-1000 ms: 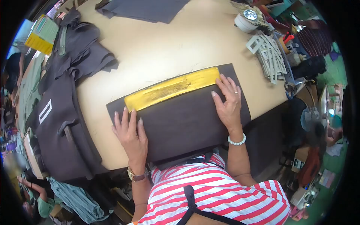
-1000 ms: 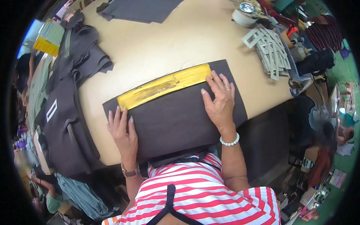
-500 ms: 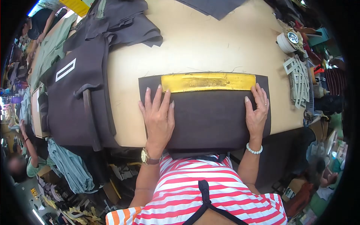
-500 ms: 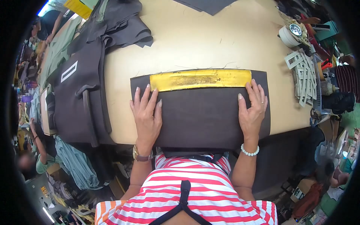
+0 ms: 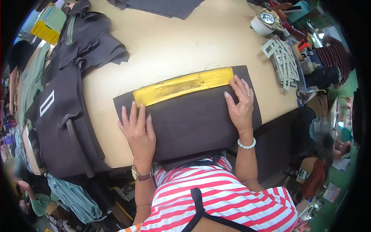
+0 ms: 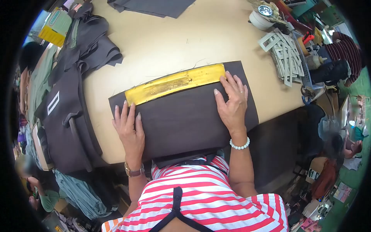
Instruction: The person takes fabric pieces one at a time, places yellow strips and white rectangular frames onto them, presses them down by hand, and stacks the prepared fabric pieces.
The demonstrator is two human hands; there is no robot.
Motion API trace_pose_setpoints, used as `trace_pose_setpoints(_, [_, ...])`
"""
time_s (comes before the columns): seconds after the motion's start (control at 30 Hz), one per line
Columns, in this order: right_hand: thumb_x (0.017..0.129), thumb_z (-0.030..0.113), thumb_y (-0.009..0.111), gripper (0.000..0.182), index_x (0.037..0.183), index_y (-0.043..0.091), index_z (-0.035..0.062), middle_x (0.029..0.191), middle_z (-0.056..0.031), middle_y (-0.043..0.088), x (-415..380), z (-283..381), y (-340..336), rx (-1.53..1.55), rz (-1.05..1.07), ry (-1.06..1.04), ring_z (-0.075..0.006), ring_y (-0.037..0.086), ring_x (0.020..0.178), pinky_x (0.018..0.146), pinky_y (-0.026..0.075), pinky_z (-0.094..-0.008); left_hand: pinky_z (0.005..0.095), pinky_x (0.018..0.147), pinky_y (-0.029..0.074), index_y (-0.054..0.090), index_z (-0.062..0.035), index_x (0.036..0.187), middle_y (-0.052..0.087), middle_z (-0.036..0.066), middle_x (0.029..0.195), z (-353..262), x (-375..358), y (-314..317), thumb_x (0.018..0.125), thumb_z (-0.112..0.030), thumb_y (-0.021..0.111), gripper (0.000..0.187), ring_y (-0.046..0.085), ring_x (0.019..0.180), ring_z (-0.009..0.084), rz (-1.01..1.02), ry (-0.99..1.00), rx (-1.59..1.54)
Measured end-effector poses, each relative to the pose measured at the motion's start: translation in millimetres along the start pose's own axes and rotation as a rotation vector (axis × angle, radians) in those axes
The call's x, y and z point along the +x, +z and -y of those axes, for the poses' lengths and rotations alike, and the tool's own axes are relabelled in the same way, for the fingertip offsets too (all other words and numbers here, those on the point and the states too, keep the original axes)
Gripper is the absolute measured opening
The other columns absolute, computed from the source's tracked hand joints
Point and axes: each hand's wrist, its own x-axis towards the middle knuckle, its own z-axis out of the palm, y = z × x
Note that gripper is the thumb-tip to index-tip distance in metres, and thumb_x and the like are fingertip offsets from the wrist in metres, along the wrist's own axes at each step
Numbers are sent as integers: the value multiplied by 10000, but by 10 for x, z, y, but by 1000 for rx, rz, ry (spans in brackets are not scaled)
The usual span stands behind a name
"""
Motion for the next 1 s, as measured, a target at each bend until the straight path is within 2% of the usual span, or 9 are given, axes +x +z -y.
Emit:
trace_pose_setpoints(0.2, [836,192,637,357,1150,626,23,1295,-115,561,8,32,24,-51,-38,-34,-333,445,1252,1052,289,-507,633,1042,235,592,-68,1229,485,131,1365,-34,10,-1,903,-119,554,332,337,1325,406,-19,30,61])
trace_pose_setpoints(0.3, [835,208,635,339,1103,630,2,1260,-121,576,92,142,-50,-274,-28,-148,-338,466,1222,1025,318,-520,635,1044,233,560,-82,1262,473,122,1377,-111,88,-128,898,-110,540,365,342,1328,384,83,102,276])
trace_pose_setpoints(0.43, [820,215,636,256,991,639,24,1124,-107,617,246,92,-85,-287,4,-232,-317,529,1111,989,353,-523,631,1062,215,502,-99,1316,490,141,1327,-130,230,-164,879,-114,543,440,385,1298,333,162,196,327])
trace_pose_setpoints(0.47, [807,216,644,208,916,646,38,986,-93,641,287,105,-86,-301,-66,-276,-292,565,1021,952,379,-497,630,1065,211,490,-100,1326,498,146,1304,-179,262,-194,871,-116,549,459,398,1286,321,186,221,357])
trace_pose_setpoints(0.57, [803,194,642,165,866,649,42,881,-86,651,440,66,-248,-170,108,-192,-267,591,939,901,402,-463,622,1077,196,489,-93,1332,521,180,1167,-176,304,-159,834,-107,566,504,441,1227,308,202,316,421])
trace_pose_setpoints(0.6, [800,161,636,121,829,644,43,817,-90,650,490,14,-288,-41,72,-177,-267,606,863,846,421,-435,621,1079,194,493,-91,1329,521,182,1150,-181,324,-170,829,-101,567,505,445,1221,309,222,318,421])
trace_pose_setpoints(0.7, [800,133,629,101,836,640,39,830,-103,648,633,-333,-382,9,-187,-213,-281,611,841,817,441,-415,615,1083,187,509,-77,1311,519,191,1106,-223,347,-200,821,-71,558,492,453,1203,320,234,310,394])
trace_pose_setpoints(0.83, [783,100,642,120,872,635,19,893,-135,637,625,-868,-712,-86,-429,-41,-323,604,866,812,455,-424,617,1077,202,509,-78,1309,507,180,1093,-225,333,-169,827,-47,551,485,460,1183,318,214,315,398])
trace_pose_setpoints(1.0, [773,84,655,254,1017,638,13,1041,-150,622,383,-1186,-952,-425,-529,88,-347,580,1002,877,452,-414,609,1076,216,508,-78,1308,501,184,1100,-248,336,-175,830,-45,553,481,460,1183,322,217,291,401])
